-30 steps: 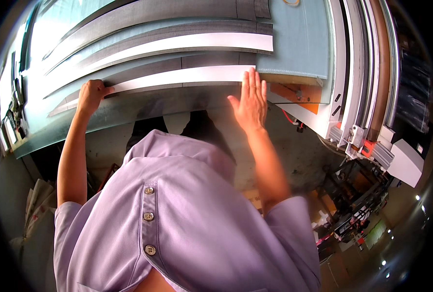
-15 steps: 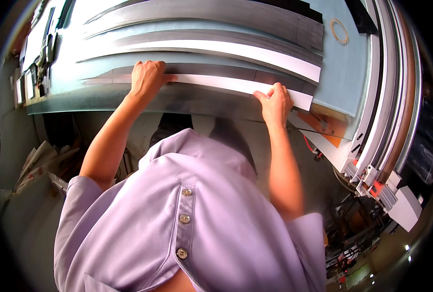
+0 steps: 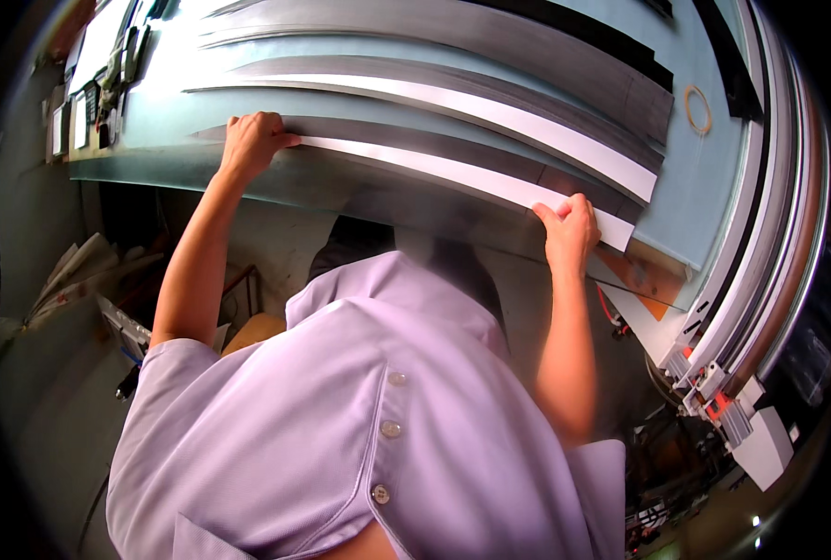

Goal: The person repeatedly picks up long, thin metal profiles from a stack and places them onto a light blue workbench. They align each profile parallel to others already on the surface, smoothing them down with their hands to ensure they are flat and straight.

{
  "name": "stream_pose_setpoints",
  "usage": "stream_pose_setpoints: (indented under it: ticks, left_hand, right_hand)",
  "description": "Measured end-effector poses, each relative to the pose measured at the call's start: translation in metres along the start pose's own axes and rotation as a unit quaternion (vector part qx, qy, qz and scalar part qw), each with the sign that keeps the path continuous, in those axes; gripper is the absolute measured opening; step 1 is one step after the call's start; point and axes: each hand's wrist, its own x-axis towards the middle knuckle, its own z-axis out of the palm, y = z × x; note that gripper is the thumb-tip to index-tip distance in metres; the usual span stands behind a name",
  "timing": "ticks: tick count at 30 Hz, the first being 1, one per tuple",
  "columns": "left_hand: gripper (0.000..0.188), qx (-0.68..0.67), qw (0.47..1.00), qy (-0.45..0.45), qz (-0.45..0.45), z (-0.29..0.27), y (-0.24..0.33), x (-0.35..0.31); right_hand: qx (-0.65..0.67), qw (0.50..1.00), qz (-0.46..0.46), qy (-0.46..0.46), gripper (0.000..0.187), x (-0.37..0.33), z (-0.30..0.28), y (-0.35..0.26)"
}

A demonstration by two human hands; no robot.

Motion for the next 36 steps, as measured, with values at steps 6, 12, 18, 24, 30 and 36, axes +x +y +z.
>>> stream_pose_setpoints:
  ticks: [6, 12, 18, 24, 30, 36]
  left_hand:
    - [0.037, 0.011, 1.0, -0.026, -0.005, -0.007, 0.008, 0.005]
    - [0.041, 0.032, 0.999, -0.018, -0.02, -0.006, 0.009, 0.004]
    - [0.049, 0.171, 0.985, 0.021, 0.004, -0.02, 0.0, 0.003]
    - [0.05, 0.135, 0.985, -0.004, -0.104, -0.022, -0.062, 0.001]
    - [0.033, 0.018, 0.943, 0.31, -0.12, 0.007, -0.031, -0.039]
    - [0.077, -0.086, 0.974, 0.096, 0.185, 0.057, 0.108, -0.093]
  right_hand:
    - [0.006, 1.0, 0.004, -0.004, 0.046, 0.0, 0.001, 0.002]
    - [-0.007, 1.0, 0.01, -0.013, 0.046, 0.001, 0.0, 0.002]
    - [-0.001, 1.0, 0.015, -0.01, 0.045, 0.0, 0.002, 0.005]
    - [0.004, 1.0, 0.01, -0.011, 0.046, 0.001, 0.003, 0.005]
    - [-0.006, 1.0, 0.013, -0.002, 0.046, 0.001, 0.006, 0.007]
    - [-0.016, 1.0, 0.014, -0.015, 0.046, 0.002, 0.004, 0.005]
